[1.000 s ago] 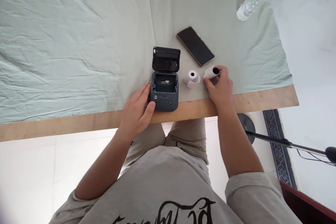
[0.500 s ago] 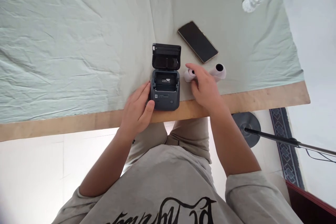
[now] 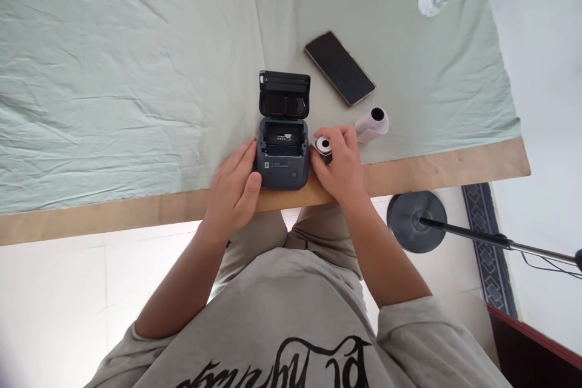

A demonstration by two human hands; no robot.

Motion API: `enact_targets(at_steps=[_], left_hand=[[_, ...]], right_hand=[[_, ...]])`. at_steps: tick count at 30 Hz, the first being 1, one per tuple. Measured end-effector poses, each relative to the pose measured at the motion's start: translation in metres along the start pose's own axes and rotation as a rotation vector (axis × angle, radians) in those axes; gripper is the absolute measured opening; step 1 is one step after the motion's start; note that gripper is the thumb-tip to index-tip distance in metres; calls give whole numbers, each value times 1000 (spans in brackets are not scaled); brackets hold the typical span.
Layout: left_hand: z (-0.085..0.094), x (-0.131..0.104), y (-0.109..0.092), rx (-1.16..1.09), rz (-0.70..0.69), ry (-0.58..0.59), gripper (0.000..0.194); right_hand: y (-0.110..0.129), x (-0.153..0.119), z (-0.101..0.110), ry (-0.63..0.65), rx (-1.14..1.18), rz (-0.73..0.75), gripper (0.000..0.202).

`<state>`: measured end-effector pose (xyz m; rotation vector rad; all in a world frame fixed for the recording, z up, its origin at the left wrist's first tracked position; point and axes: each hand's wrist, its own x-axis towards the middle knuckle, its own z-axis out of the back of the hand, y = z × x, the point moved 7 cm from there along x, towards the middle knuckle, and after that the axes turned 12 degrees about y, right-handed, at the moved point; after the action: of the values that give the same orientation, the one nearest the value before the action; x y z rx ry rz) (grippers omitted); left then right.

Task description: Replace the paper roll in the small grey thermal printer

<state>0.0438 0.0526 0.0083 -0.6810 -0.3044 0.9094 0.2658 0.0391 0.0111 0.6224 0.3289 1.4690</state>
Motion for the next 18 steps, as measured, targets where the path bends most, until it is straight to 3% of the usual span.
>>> enact_targets(at_steps=[6,10,18], left_hand=[[0,0,0,-3,1,0,87],[1,0,0,-3,-8,-8,86],[0,0,2,-6,-1,-1,85]], right_hand=[[-7,-2,1,-42,38,0,38],[-2,-4,3,-60,13,46,41],[-5,-4,6,-94,-29,-21,41]])
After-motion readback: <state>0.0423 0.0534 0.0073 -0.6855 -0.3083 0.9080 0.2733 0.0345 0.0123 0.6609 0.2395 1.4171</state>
